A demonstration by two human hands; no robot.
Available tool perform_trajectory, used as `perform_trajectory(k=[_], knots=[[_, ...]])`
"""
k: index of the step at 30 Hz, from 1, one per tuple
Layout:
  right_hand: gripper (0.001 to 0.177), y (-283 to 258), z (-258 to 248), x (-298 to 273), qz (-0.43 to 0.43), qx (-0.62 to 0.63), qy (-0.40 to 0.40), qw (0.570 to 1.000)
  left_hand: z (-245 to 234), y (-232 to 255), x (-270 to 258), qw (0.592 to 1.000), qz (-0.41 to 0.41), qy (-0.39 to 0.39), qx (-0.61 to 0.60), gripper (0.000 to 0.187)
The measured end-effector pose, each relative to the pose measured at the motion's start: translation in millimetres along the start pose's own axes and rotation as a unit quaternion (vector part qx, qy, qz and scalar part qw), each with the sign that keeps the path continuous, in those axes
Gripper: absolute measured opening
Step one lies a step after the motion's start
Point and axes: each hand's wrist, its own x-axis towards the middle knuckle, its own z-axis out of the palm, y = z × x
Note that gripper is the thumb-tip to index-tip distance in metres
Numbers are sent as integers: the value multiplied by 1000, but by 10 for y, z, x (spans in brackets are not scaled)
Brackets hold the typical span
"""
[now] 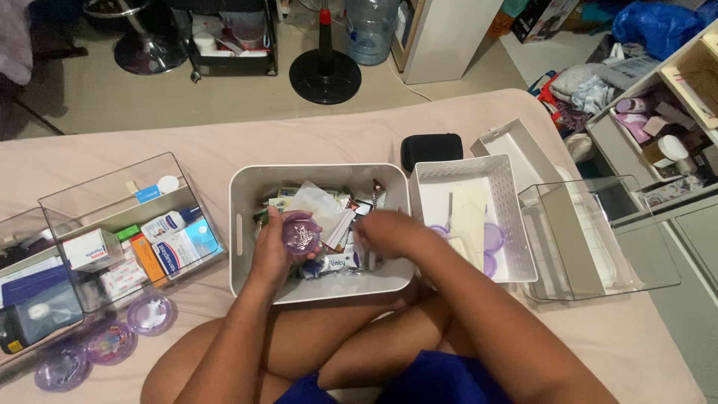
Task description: The person sits on a bed and sorts small items from a white bin into a purple container. They repeatedly pick up small objects, place them into the container, and occasionally move other items within the bin.
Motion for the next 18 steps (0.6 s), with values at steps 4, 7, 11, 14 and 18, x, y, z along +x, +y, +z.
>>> perform_trajectory(k=[4,7,11,14,18], knots=[[13,-323,-443,-243,-69,140,148,977,86,-72,15,999,-4,-36,-3,81],[14,-583,-476,-246,-110,150,181,966,148,-113,0,998,3,-60,3,82],[30,-652,-367,-178,-179,145,219,948,189,-81,-14,992,-47,-93,-71,83],[25,-466,-226,-19,22,234,269,934,131,-26,-67,992,-52,-60,-94,85],[21,-166,156,186,192,-45,0,980,44,53,-75,993,-32,-37,-103,86]])
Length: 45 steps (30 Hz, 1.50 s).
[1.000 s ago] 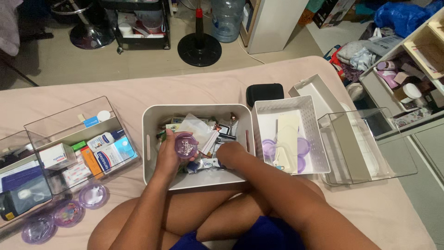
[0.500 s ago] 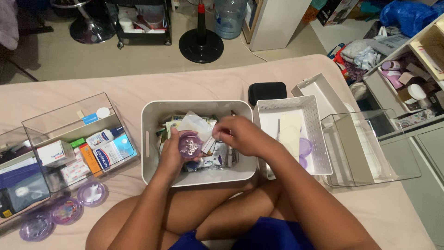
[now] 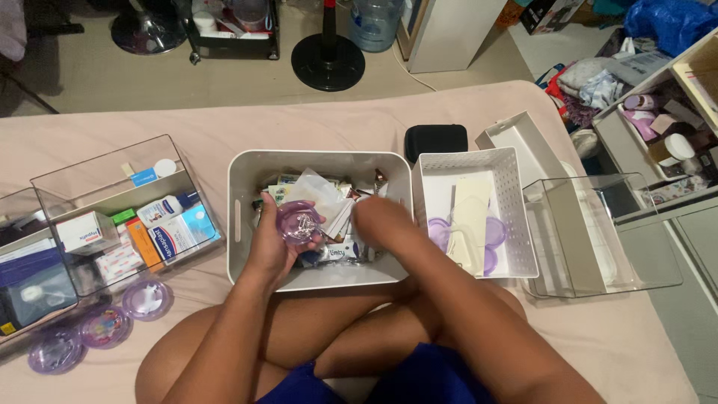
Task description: The person sits on a bed and sorts small items from a white bin into a purple container. They repeatedly pick up small objects, place them into the container, and occasionally move other items within the bin.
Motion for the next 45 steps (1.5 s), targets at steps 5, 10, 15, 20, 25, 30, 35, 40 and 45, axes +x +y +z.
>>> perform_trajectory(k=[5,10,15,20,25,30,35,40,45], knots=[[22,72,503,123,17,-77,-68,995,-2,-20,0,1000,7,9,-17,86],[34,51,600,101,24,-93,-87,991,-19,-24,27,1000,0,13,-14,86],[33,44,755,169,54,-98,-99,989,-34,-67,55,1000,-2,11,-12,85],[27,135,908,288,66,-96,-121,986,-55,-137,84,1000,-3,5,-8,83],[25,156,900,241,35,-77,-88,993,-77,-184,106,1000,7,-15,-10,81],[22,136,664,129,7,-113,-69,991,-82,-167,93,1000,0,-2,14,80],[19,152,279,-7,-13,-27,-19,999,-50,-148,84,1000,10,-3,18,81],[22,113,-136,-307,-59,332,51,940,-14,-165,90,999,19,-10,39,81],[21,-117,-357,-404,-96,435,40,894,4,-227,110,997,4,-3,74,80]])
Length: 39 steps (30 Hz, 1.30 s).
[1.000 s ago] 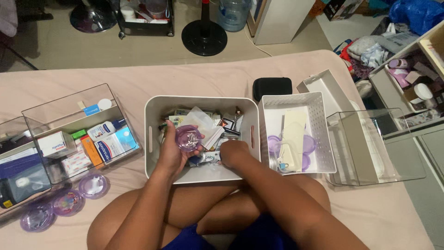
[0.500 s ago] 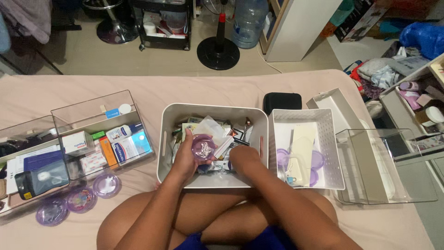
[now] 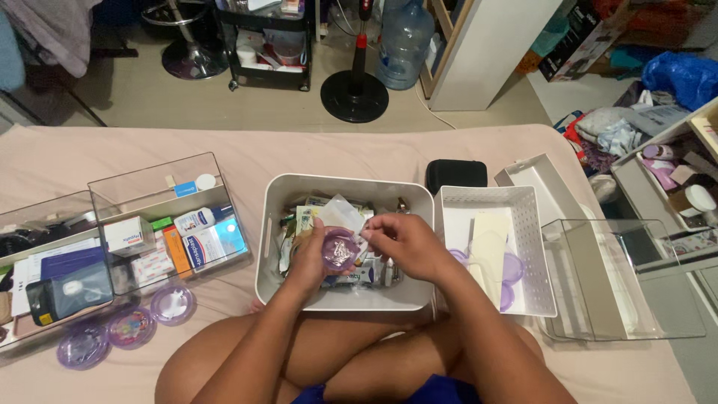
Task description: The person sits on a bed and sorts small items from a white bin into a purple container. They repeatedly pick up small objects, place them into the container, and occasionally move other items within the bin.
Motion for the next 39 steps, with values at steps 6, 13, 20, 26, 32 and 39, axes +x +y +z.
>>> perform_trajectory(k=[6,13,20,26,32,39], knots=[[21,-86,225,47,-61,-61,-14,996,22,-36,-14,997,-18,-63,-27,80],[21,-186,191,10,-116,-144,-11,983,15,33,-87,996,-24,-74,-34,83],[26,-254,179,-48,-125,-204,-27,971,25,9,-71,994,-20,-91,-50,83],[18,-52,45,49,-52,-170,156,972,-24,-9,-54,994,-12,-99,-34,83],[22,362,-201,4,0,-376,84,923,-20,6,-54,992,21,-107,-64,81],[16,783,262,78,57,-582,-74,808,22,75,-105,995,34,-70,-65,83]])
